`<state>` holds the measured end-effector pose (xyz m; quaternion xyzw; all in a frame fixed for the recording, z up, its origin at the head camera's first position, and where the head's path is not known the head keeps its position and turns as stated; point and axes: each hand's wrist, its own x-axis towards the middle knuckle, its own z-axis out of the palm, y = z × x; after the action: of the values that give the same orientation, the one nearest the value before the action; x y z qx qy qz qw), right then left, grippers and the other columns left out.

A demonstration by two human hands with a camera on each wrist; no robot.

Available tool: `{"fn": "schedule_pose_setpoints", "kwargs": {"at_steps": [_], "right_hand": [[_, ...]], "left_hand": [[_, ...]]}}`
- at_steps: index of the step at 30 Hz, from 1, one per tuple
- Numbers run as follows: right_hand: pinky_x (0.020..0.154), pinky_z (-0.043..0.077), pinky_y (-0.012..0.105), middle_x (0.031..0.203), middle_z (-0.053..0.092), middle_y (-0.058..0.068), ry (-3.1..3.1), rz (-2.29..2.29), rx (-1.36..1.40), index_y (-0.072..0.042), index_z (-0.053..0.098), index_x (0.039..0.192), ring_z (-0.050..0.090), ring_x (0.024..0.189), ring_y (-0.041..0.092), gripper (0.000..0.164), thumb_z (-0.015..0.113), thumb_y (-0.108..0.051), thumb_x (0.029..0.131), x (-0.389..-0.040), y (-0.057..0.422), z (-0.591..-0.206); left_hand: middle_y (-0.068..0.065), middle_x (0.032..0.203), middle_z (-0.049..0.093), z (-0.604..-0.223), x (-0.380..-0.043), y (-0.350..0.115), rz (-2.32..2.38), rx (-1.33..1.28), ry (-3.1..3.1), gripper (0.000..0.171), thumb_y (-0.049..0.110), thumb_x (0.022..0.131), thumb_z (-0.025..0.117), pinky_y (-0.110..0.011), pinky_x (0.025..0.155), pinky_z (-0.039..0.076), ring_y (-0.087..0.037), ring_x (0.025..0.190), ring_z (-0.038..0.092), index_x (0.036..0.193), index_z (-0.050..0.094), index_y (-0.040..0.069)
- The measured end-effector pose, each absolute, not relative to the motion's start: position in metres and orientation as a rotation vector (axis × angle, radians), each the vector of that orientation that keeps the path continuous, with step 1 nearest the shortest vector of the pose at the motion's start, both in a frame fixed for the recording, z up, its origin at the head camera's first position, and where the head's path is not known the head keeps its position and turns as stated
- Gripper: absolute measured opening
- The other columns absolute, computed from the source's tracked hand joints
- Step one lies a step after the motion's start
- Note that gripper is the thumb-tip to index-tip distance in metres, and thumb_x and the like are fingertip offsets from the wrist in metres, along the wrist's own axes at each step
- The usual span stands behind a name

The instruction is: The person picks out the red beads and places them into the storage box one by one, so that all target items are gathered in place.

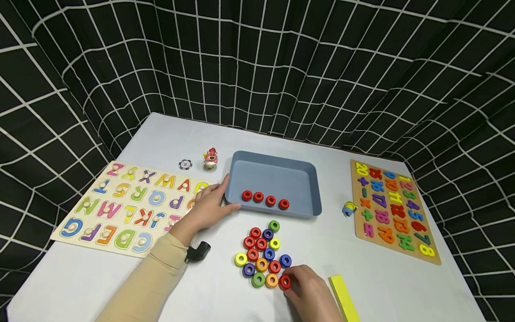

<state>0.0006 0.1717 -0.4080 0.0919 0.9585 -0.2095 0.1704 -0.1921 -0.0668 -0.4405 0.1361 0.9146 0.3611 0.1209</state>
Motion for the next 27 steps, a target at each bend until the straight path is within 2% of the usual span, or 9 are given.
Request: {"fn": "schedule_pose_setpoints", "kwargs": {"at_steps": [6, 10, 14, 18, 27], "right_hand": [[0.082, 0.055, 0.034, 0.107, 0.064, -0.002, 2.918, -0.651, 0.342, -0.016, 0.065, 0.112, 0.061, 0.092, 0.014, 0.04, 0.08, -0.009, 0.076, -0.011, 0.193, -0.382], [0.082, 0.057, 0.04, 0.107, 0.067, 0.005, 3.195, -0.73, 0.243, -0.012, 0.065, 0.113, 0.065, 0.093, 0.019, 0.039, 0.079, -0.006, 0.077, -0.042, 0.212, -0.37], [0.08, 0.056, 0.043, 0.106, 0.067, 0.012, 3.267, -0.812, 0.107, -0.006, 0.065, 0.114, 0.067, 0.091, 0.025, 0.035, 0.076, -0.006, 0.081, -0.088, 0.227, -0.376], [0.079, 0.055, 0.042, 0.108, 0.066, 0.015, 3.153, -0.826, 0.106, -0.003, 0.063, 0.118, 0.065, 0.095, 0.027, 0.034, 0.071, -0.008, 0.085, -0.126, 0.234, -0.387], [0.085, 0.055, 0.043, 0.115, 0.067, 0.018, 3.012, -0.801, 0.116, -0.002, 0.06, 0.126, 0.065, 0.103, 0.03, 0.04, 0.068, -0.008, 0.087, -0.154, 0.232, -0.398]], "left_hand": [[-0.016, 0.157, 0.029, -0.44, -0.191, -0.066, 1.038, 0.39, 2.669, 0.094, 0.061, 0.085, 0.06, -0.061, 0.113, 0.017, -0.037, 0.144, 0.02, 0.155, 0.003, 0.034], [-0.016, 0.156, 0.029, -0.439, -0.191, -0.068, 1.048, 0.386, 2.676, 0.095, 0.06, 0.085, 0.061, -0.06, 0.114, 0.016, -0.036, 0.144, 0.021, 0.155, 0.003, 0.034], [-0.016, 0.156, 0.031, -0.439, -0.191, -0.068, 1.051, 0.391, 2.677, 0.095, 0.06, 0.085, 0.061, -0.06, 0.114, 0.016, -0.036, 0.144, 0.022, 0.156, 0.004, 0.032], [-0.016, 0.156, 0.031, -0.441, -0.192, -0.067, 1.049, 0.394, 2.676, 0.095, 0.061, 0.085, 0.061, -0.06, 0.114, 0.017, -0.036, 0.144, 0.023, 0.156, 0.005, 0.031], [-0.015, 0.155, 0.033, -0.441, -0.192, -0.067, 1.061, 0.409, 2.684, 0.096, 0.06, 0.085, 0.062, -0.057, 0.115, 0.014, -0.036, 0.143, 0.024, 0.156, 0.006, 0.03]]}}
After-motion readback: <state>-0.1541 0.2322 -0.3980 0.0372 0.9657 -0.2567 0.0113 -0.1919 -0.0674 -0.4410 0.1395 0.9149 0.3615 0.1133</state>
